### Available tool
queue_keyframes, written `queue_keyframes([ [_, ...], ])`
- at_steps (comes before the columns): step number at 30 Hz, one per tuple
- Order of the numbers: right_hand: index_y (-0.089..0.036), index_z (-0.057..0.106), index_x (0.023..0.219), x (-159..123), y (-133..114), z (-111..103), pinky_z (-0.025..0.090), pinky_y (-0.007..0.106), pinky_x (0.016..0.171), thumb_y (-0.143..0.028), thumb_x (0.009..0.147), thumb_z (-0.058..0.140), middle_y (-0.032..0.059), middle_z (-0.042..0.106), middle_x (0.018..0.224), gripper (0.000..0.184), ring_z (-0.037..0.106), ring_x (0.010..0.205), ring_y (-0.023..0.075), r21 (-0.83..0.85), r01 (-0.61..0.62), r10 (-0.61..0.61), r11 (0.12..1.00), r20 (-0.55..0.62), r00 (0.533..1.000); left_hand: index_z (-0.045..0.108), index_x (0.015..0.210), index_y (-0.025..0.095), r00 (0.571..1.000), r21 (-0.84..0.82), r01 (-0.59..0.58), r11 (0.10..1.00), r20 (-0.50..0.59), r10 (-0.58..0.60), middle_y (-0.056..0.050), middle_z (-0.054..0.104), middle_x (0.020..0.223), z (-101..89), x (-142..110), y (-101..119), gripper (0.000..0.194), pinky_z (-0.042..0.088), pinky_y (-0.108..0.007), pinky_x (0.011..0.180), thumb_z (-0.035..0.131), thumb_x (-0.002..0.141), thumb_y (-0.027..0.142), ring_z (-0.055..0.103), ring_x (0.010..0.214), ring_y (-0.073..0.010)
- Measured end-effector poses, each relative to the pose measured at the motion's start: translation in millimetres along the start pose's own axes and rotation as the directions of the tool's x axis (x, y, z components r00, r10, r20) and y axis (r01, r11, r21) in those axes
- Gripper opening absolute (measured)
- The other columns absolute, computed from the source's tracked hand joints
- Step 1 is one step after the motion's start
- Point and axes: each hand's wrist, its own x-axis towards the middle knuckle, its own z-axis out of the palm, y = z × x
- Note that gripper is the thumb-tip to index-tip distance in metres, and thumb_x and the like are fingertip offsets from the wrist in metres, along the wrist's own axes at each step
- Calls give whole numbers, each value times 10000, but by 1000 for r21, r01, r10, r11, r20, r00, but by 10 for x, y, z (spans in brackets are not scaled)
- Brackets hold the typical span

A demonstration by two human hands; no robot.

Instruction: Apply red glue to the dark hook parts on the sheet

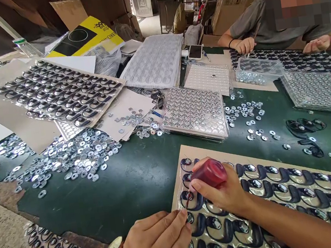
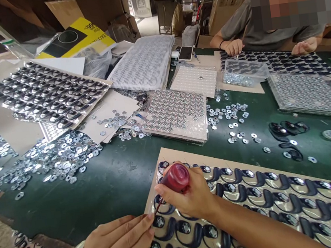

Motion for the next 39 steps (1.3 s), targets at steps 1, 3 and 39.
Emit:
queue_keyframes([
  [1,-190,608,853,-4,6,-2,504,241,547,-321,806,658,-6,619,656,148,587,546,135,4,-11,11,1000,5,1000,653,1038,63,1000,-1,4,1000,-3,-4,-128,695,1084,0,-1,2,371,597,-313,802,308,972,183,689,976,-217],
  [3,-190,609,859,-11,20,-8,499,243,550,-320,808,659,-6,612,651,148,583,555,137,-9,-19,19,1000,0,1000,653,1032,61,1000,-6,-18,1000,10,18,-130,691,1091,-7,-2,-5,376,600,-312,788,303,970,184,690,974,-219],
  [39,-172,643,797,-6,5,-43,483,238,469,-360,817,642,1,611,524,189,588,465,143,-63,-20,17,998,-57,998,626,1084,46,997,-144,10,989,84,2,-151,695,1066,-119,58,-173,322,571,-259,833,390,867,68,669,1018,-183],
])
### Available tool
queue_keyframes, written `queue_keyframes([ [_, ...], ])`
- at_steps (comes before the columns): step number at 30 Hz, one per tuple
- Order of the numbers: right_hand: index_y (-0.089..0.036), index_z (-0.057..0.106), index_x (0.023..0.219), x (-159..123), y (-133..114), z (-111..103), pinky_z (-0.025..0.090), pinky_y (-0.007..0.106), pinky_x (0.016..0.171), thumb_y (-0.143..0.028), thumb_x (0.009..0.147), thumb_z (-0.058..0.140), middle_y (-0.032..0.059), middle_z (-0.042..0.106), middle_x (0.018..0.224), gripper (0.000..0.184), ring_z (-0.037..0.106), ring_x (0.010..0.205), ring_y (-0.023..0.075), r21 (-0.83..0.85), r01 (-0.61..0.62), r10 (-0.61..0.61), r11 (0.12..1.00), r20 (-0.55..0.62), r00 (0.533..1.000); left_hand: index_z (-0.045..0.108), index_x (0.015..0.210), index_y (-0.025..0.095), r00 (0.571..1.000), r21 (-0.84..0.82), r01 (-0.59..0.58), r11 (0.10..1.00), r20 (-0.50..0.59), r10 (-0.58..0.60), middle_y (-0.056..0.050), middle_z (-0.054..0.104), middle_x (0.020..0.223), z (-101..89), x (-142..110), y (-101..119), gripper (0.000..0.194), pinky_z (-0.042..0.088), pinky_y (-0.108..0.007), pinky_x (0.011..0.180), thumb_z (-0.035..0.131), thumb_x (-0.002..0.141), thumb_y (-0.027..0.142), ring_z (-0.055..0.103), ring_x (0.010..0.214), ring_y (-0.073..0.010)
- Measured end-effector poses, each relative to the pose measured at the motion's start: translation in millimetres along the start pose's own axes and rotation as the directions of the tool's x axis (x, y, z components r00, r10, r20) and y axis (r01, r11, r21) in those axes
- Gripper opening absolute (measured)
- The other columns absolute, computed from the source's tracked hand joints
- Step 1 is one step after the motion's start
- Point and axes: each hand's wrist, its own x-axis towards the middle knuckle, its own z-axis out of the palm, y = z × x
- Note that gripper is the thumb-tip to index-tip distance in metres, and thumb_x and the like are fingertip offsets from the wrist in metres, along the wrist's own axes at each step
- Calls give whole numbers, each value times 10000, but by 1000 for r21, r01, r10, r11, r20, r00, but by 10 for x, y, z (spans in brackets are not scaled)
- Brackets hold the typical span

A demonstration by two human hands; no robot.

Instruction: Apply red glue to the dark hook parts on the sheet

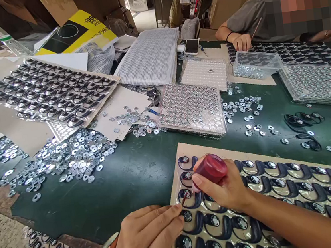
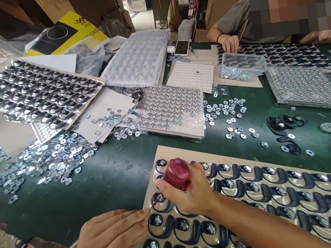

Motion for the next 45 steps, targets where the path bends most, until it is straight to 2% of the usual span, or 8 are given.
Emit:
queue_keyframes([
  [8,-173,616,837,-7,-16,12,479,237,480,-364,822,632,3,637,554,193,592,478,137,40,-16,13,999,87,996,626,1058,71,986,-81,155,985,-50,-160,-118,708,1035,3,5,-11,293,575,-252,782,460,820,30,687,960,-170],
  [17,-176,637,780,18,-40,11,483,237,530,-413,760,704,13,675,700,247,601,539,121,-39,121,-116,992,113,987,637,1005,140,930,-259,326,909,-86,-358,-67,719,988,54,-25,-31,222,565,-240,733,516,848,40,703,896,-168],
  [22,-172,634,851,56,-236,-79,502,255,575,-435,785,692,2,664,649,277,615,570,138,-22,-21,25,1000,225,974,641,1021,152,917,-295,319,900,-143,-372,-68,721,993,98,-43,7,219,577,-233,779,531,856,58,699,917,-164],
  [25,-165,616,871,-1,-301,-100,507,257,534,-441,816,651,3,653,614,283,621,548,146,58,-126,116,990,158,981,633,1048,123,939,-187,267,946,-170,-299,-87,714,1021,74,-97,65,250,580,-237,792,514,843,43,693,941,-163],
  [28,-171,605,863,-132,-252,-38,525,276,542,-420,809,660,10,649,623,260,625,551,157,127,-137,130,982,65,989,613,1096,54,994,-25,81,996,-71,-83,-140,694,1073,25,-189,152,309,588,-279,810,440,840,55,672,1009,-194],
  [31,-179,596,843,-261,-156,64,533,286,535,-393,824,643,15,637,621,220,626,544,164,201,-149,142,968,45,989,623,1081,25,998,70,-56,996,17,55,-167,689,1078,7,-274,243,341,591,-303,825,352,940,176,676,1008,-215],
  [34,-185,597,869,-319,-96,134,543,294,555,-364,826,641,10,626,625,190,633,558,170,239,-136,124,961,67,990,640,1070,33,997,106,-73,992,30,71,-163,690,1080,28,-318,304,464,593,-308,826,243,997,260,682,995,-219],
  [45,-192,597,928,-333,-87,133,561,311,600,-302,792,680,28,665,677,194,667,634,194,235,-68,51,970,77,996,664,1055,47,994,157,-107,982,27,104,-130,680,1118,63,-338,333,372,590,-283,838,327,962,173,671,1022,-206],
])
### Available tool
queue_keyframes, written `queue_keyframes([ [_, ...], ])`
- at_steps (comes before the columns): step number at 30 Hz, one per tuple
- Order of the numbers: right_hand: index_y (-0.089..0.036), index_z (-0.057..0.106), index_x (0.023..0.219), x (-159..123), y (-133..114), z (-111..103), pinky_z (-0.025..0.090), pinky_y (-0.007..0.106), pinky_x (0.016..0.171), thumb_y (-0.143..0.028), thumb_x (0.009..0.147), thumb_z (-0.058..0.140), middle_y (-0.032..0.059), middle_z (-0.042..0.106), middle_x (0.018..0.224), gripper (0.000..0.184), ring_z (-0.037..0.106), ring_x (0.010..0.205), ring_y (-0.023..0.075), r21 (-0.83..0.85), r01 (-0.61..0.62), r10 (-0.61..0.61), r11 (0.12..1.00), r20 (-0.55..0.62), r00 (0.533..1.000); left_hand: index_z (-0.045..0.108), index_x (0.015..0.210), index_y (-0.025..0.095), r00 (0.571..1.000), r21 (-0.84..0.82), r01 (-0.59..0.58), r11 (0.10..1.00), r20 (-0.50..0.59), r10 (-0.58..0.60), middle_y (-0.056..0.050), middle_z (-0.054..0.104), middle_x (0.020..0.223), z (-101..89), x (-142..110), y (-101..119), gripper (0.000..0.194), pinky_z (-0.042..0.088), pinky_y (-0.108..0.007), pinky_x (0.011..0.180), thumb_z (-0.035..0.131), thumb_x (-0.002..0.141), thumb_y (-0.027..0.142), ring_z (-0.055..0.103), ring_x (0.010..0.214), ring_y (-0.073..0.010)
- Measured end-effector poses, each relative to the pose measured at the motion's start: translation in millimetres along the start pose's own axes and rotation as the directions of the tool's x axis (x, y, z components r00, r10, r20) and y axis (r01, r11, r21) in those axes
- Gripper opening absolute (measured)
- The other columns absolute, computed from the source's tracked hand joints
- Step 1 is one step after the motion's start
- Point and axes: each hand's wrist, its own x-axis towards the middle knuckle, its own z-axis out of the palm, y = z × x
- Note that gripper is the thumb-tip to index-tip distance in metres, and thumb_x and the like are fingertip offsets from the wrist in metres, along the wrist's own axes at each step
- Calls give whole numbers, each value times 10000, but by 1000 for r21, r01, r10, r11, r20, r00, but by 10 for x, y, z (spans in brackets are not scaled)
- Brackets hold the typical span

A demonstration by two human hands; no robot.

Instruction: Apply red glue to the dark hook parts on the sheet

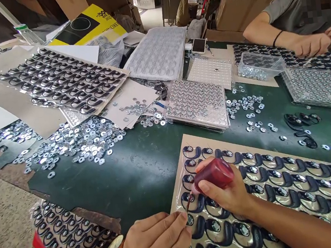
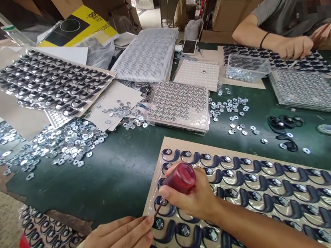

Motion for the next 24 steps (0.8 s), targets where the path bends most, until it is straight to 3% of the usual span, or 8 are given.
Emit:
queue_keyframes([
  [8,-188,605,875,29,-80,23,524,253,495,-299,756,711,13,680,639,194,627,509,155,-73,65,-59,995,83,995,695,969,93,992,18,107,994,-70,-106,-78,727,1002,-8,124,71,389,568,-228,862,329,999,220,695,949,-153],
  [13,-195,616,834,41,-88,10,525,240,522,-276,759,705,-2,670,643,142,631,521,144,-183,157,-159,971,8,987,696,965,89,992,21,101,995,-72,-99,-83,726,1006,7,100,70,378,564,-233,864,335,993,199,692,958,-156],
  [19,-188,624,822,42,-103,8,528,236,528,-270,774,687,11,668,690,115,633,549,143,-226,175,-189,958,-40,981,678,1026,81,993,10,98,995,-70,-97,-100,692,1104,80,-4,69,383,559,-262,884,312,988,189,657,1051,-174],
  [24,-188,612,812,54,-104,-1,514,238,504,-272,783,678,3,646,653,110,607,516,135,-265,183,-203,947,-49,978,672,1042,103,991,-18,108,994,-76,-109,-107,707,1061,63,13,56,395,572,-253,869,308,994,247,687,980,-174],
])
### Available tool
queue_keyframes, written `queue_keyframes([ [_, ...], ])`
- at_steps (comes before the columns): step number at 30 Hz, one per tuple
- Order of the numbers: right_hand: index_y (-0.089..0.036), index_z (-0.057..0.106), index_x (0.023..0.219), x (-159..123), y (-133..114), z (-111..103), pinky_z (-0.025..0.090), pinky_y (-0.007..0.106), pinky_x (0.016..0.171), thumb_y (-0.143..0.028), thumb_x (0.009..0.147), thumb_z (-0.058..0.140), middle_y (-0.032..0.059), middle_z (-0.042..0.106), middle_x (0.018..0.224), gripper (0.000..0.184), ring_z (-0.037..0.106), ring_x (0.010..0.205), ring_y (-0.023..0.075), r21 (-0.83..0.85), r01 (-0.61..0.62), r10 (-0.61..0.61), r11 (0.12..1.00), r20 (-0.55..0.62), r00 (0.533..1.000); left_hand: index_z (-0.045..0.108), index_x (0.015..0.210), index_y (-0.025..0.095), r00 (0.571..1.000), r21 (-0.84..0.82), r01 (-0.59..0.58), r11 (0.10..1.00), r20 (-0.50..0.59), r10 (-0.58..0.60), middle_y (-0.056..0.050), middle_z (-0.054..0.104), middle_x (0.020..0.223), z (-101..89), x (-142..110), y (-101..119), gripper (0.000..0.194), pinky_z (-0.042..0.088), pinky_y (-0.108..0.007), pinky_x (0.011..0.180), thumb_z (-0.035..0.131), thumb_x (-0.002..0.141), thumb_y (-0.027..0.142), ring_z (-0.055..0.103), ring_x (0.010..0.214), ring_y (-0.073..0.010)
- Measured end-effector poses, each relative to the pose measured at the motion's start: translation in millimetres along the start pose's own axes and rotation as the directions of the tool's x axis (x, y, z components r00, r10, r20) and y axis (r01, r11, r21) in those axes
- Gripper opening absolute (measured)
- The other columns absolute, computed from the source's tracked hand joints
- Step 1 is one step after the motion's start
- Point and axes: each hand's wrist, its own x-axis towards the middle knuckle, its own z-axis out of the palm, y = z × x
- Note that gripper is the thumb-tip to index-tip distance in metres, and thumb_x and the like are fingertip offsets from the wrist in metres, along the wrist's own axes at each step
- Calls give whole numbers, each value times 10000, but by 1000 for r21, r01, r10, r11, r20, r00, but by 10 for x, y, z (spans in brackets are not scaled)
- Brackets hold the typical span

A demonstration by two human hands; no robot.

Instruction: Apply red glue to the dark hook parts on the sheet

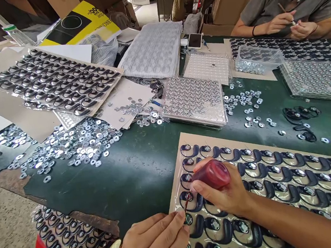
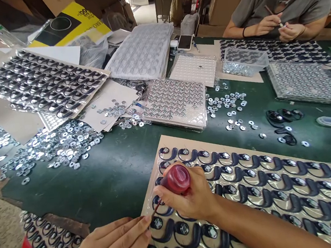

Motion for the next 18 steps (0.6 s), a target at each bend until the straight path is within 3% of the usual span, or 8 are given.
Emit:
queue_keyframes([
  [13,-173,611,805,-11,20,-18,500,253,477,-268,779,670,13,637,602,116,595,482,140,-3,1,-1,1000,-17,1000,668,1057,116,994,-27,104,994,-30,-104,-96,718,1027,7,10,54,444,556,-255,894,256,1006,271,684,987,-169],
  [18,-171,618,830,-42,55,-12,496,262,475,-287,789,667,11,620,567,133,593,475,150,-17,-38,39,999,25,999,673,1040,105,998,-29,65,997,-24,-66,-101,718,1028,-11,17,30,448,552,-248,898,257,1009,265,681,995,-166],
])
